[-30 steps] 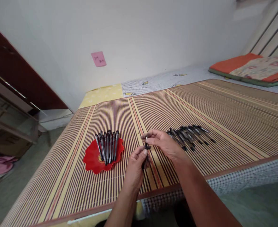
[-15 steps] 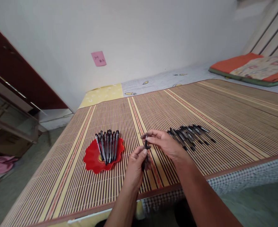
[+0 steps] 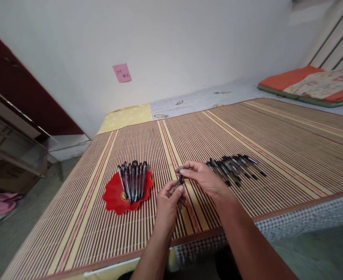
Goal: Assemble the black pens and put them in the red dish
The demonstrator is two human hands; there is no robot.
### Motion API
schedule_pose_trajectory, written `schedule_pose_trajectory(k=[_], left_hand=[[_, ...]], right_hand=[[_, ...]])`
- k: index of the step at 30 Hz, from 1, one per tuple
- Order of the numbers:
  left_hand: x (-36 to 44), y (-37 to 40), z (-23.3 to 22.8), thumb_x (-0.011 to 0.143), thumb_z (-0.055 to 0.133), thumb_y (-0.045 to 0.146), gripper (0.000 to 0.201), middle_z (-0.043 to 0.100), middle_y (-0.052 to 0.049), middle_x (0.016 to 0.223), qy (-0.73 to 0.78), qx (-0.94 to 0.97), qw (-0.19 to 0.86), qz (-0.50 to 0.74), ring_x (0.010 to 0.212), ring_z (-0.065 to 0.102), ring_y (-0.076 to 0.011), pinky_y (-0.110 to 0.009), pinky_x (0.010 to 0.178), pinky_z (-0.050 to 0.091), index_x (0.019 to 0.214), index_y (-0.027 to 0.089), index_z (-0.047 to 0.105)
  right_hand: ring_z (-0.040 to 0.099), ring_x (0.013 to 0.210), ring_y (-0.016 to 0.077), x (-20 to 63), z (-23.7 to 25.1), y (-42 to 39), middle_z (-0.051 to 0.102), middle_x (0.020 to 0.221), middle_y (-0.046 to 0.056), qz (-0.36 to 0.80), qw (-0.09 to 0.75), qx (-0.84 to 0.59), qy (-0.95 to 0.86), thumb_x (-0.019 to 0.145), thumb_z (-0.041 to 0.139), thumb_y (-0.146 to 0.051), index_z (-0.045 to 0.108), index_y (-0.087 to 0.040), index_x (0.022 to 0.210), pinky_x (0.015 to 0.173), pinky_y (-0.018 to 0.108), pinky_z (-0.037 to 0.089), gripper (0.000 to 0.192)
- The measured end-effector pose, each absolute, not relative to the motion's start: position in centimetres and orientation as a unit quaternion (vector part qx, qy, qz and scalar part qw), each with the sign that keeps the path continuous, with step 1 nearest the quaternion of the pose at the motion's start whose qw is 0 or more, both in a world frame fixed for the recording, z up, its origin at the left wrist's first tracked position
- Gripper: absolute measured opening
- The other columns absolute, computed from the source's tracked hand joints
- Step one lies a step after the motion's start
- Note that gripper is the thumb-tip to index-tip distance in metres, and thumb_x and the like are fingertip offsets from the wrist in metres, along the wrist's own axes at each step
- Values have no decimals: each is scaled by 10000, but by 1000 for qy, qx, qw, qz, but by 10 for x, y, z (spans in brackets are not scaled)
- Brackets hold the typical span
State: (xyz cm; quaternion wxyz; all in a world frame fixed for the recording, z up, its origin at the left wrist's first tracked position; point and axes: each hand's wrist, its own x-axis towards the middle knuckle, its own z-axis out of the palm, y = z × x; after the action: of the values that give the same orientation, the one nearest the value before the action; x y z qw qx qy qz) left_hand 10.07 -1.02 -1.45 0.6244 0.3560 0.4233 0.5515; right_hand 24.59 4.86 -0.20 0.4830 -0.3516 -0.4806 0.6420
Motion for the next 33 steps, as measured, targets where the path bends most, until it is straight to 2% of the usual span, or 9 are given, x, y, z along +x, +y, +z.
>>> schedule_pose_trajectory(k=[5,10,14,20,23,27,33], left_hand=[[99,-10,-14,718,830,386,319,605,32,589,408,343,648,544,431,488,-70,-179,419,366,900,156,703],[99,-10,-16,715,831,370,307,606,35,578,404,338,659,536,416,477,-67,-182,412,336,886,154,696],[98,-10,-18,739,821,356,280,634,21,599,403,353,651,537,457,541,-82,-183,449,345,888,152,699],[97,-10,-22,839,717,442,337,686,-50,674,365,347,694,515,540,582,-116,-218,545,417,907,113,742],[95,-10,-23,822,754,381,293,699,-62,721,358,349,719,482,612,604,-121,-219,608,442,929,108,755],[94,-9,-23,770,814,337,245,673,-31,722,349,329,726,493,638,582,-99,-199,626,445,856,116,752],[95,-9,-24,724,848,301,231,647,-4,692,353,317,721,505,597,547,-81,-185,569,415,781,124,712]], right_hand=[[644,852,165,247,-3,49,728,940,45,643,481,-323,-501,823,735,-406,763,-207,964,881,337,480,246],[638,802,157,247,-3,49,708,844,22,630,472,-338,-516,815,743,-377,755,-190,917,808,319,479,213],[623,751,143,247,-4,50,688,799,7,632,473,-346,-507,799,756,-390,742,-191,879,753,300,475,215],[635,758,147,249,-6,52,705,832,21,631,505,-354,-471,768,779,-431,740,-190,863,784,314,496,262],[650,831,159,251,-7,52,720,877,33,634,502,-354,-470,768,782,-428,742,-189,872,836,318,494,264],[654,863,165,251,-7,53,719,858,27,640,500,-348,-467,753,794,-419,733,-189,842,861,322,493,254],[651,849,159,250,-8,53,703,852,23,644,498,-334,-475,769,778,-396,744,-187,844,841,313,496,225]])
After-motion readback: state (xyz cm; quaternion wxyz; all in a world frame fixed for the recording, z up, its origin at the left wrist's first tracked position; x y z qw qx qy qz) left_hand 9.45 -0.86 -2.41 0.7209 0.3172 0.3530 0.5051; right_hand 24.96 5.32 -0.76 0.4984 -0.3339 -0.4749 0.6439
